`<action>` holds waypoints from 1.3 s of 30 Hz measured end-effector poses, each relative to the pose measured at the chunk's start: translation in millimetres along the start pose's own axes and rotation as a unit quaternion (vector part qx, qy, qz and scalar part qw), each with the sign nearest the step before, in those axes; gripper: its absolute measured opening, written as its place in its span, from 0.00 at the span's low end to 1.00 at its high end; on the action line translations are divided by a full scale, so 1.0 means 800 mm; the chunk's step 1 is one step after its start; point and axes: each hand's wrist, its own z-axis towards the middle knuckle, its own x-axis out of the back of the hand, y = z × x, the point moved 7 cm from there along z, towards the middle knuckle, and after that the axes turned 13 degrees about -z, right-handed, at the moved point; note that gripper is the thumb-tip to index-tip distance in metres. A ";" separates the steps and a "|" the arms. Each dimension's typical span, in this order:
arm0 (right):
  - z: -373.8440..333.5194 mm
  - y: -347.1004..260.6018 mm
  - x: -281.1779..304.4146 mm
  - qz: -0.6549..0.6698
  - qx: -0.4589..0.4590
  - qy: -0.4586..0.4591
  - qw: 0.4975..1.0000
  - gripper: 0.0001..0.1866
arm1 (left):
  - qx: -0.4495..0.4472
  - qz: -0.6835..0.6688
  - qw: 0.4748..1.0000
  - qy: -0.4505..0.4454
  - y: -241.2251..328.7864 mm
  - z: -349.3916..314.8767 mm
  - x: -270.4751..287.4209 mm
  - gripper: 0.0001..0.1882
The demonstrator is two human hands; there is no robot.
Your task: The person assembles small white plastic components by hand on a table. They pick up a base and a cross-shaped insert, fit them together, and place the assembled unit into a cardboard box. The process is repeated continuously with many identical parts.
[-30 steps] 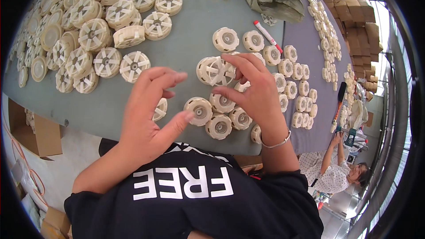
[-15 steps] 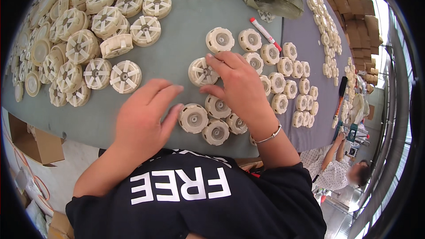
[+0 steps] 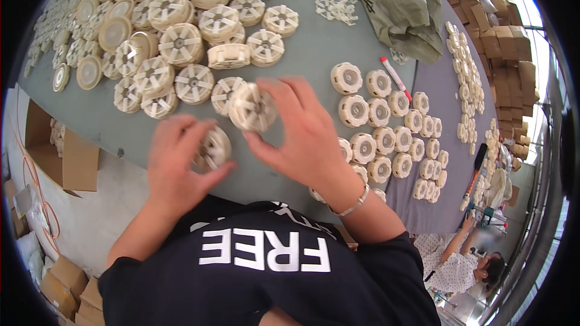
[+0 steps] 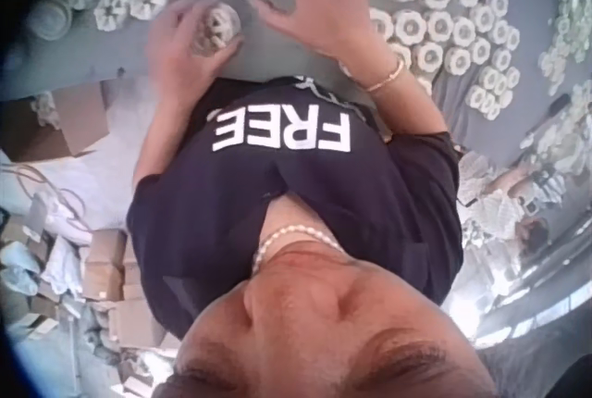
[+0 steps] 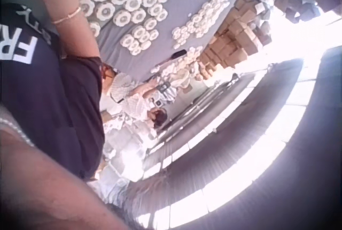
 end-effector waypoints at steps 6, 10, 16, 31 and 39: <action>0.040 -0.012 -0.056 -0.058 0.000 -0.099 0.993 0.38 | -0.023 0.064 0.971 0.229 -0.047 0.003 0.072 0.35; 0.049 -0.009 -0.009 -0.030 0.035 -0.034 0.998 0.38 | -0.028 0.066 0.957 0.282 -0.065 0.005 0.096 0.32; 0.135 -0.008 -0.025 -0.017 0.089 -0.042 0.995 0.37 | 0.079 0.072 0.985 0.135 -0.094 0.055 0.097 0.34; 0.119 0.031 -0.015 0.193 -0.069 0.020 0.979 0.40 | 0.008 -0.282 0.931 0.233 -0.107 0.045 0.105 0.23; 0.126 -0.018 -0.042 0.480 -0.188 0.029 0.856 0.42 | 0.084 -0.400 0.882 0.235 -0.117 0.024 0.087 0.23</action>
